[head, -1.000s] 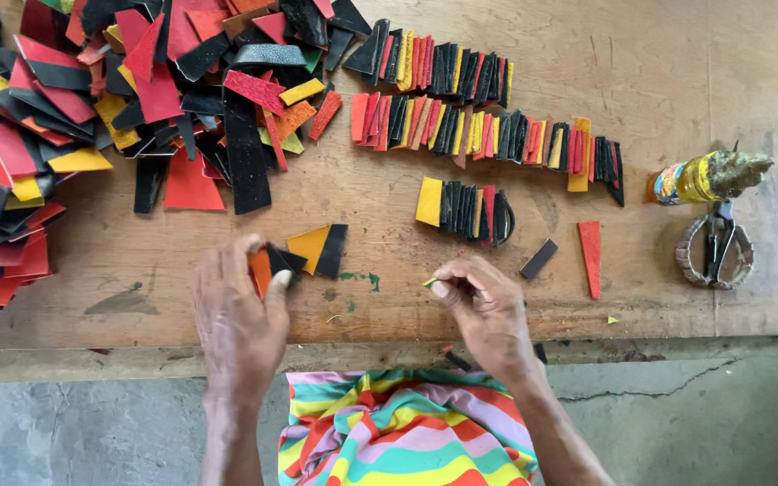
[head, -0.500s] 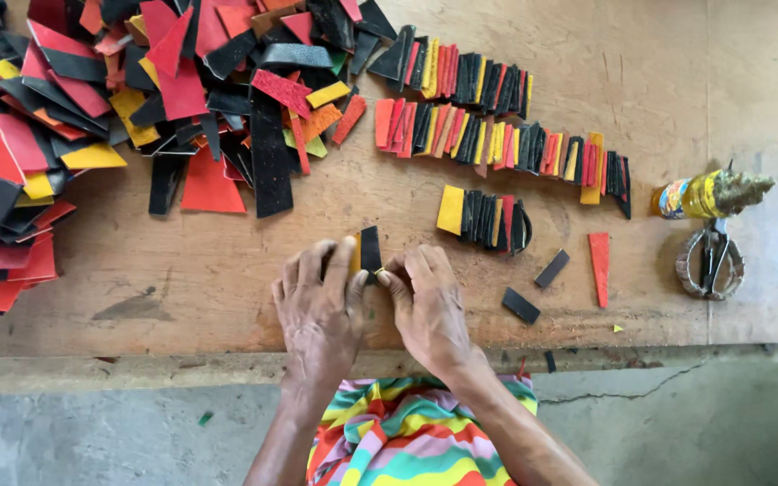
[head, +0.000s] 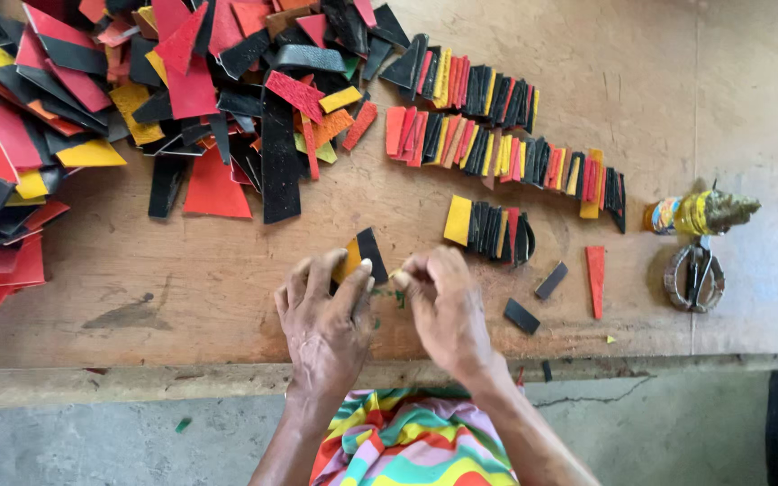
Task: The person repeatedly picks up small colored leather pieces from a pile, aligns them with other pieces, and places them into a growing stack on the table. The person handles the pieces by hand, occasionally adjusting their orientation before stacking them.
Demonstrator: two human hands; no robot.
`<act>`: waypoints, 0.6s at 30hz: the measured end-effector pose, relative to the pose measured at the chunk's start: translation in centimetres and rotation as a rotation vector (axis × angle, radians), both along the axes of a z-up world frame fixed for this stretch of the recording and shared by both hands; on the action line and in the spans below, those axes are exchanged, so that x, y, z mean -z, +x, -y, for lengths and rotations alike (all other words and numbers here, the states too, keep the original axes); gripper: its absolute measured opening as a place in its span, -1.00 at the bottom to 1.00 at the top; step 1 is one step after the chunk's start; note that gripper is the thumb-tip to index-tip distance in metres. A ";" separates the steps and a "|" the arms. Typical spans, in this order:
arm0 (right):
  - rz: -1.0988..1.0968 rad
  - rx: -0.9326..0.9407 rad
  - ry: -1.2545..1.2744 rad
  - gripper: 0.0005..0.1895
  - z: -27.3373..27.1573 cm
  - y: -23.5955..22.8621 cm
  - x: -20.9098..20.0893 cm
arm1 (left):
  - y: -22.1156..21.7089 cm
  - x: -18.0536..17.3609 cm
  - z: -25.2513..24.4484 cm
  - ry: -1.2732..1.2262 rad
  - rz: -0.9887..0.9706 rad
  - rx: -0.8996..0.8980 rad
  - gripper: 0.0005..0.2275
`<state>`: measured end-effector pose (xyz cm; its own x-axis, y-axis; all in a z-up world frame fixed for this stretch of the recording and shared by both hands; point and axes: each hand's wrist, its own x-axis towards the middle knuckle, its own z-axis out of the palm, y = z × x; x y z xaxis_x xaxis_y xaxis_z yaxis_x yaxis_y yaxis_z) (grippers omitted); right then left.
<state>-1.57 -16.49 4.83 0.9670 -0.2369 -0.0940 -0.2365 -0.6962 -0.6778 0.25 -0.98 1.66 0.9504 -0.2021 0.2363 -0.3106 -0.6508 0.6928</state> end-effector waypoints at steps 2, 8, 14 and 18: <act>0.143 -0.086 -0.079 -0.87 -0.4 0.3 0.9 | 0.0 0.1 0.0 -0.024 0.004 0.003 -0.75; 0.271 -0.117 -0.141 -0.87 -1.2 4.8 2.9 | 0.1 0.0 -0.1 -0.033 -0.041 -0.012 -0.72; 0.168 -0.065 -0.038 -0.87 0.0 3.5 1.4 | 0.1 -0.1 -0.1 -0.041 -0.042 -0.005 -0.72; 0.270 -0.175 -0.125 -0.86 0.0 2.9 1.9 | 0.4 0.2 0.1 -0.022 -0.054 0.004 -0.73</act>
